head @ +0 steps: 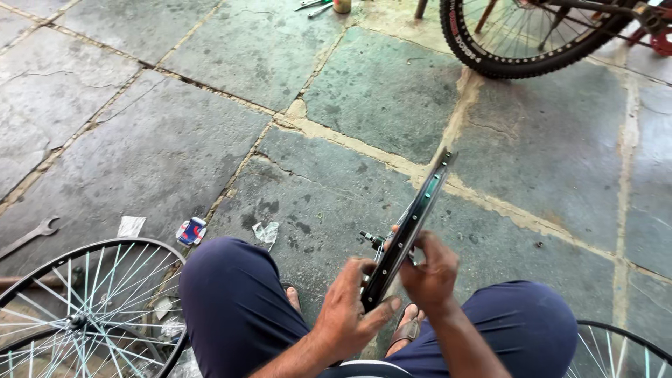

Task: The person handles a bicycle wheel rim by hand, rotating it and touching the inner surface and spoke holes while sitting on a tiled floor.

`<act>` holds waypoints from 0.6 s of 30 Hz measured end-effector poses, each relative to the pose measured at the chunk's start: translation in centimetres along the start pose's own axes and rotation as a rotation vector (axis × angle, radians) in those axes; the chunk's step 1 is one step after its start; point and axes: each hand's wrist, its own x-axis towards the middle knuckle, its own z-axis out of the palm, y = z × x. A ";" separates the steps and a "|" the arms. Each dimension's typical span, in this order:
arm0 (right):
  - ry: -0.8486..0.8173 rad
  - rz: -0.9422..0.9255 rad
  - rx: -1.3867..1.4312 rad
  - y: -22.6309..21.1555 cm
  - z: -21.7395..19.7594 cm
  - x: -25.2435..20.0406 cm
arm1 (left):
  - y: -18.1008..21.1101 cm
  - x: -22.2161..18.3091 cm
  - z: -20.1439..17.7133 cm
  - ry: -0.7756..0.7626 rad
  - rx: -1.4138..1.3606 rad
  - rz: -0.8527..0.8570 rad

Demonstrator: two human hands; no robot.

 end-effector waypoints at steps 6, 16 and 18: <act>0.173 -0.264 -0.025 0.5 0.8 -0.6 | 0.3 -0.1 -0.2 -0.060 -0.009 -0.060; -0.684 0.236 1.137 4.4 -3.3 3.3 | -0.3 0.3 -0.4 -0.050 0.077 0.150; -0.792 0.260 1.242 3.3 -2.4 3.6 | -0.5 0.4 -0.3 -0.057 0.072 0.146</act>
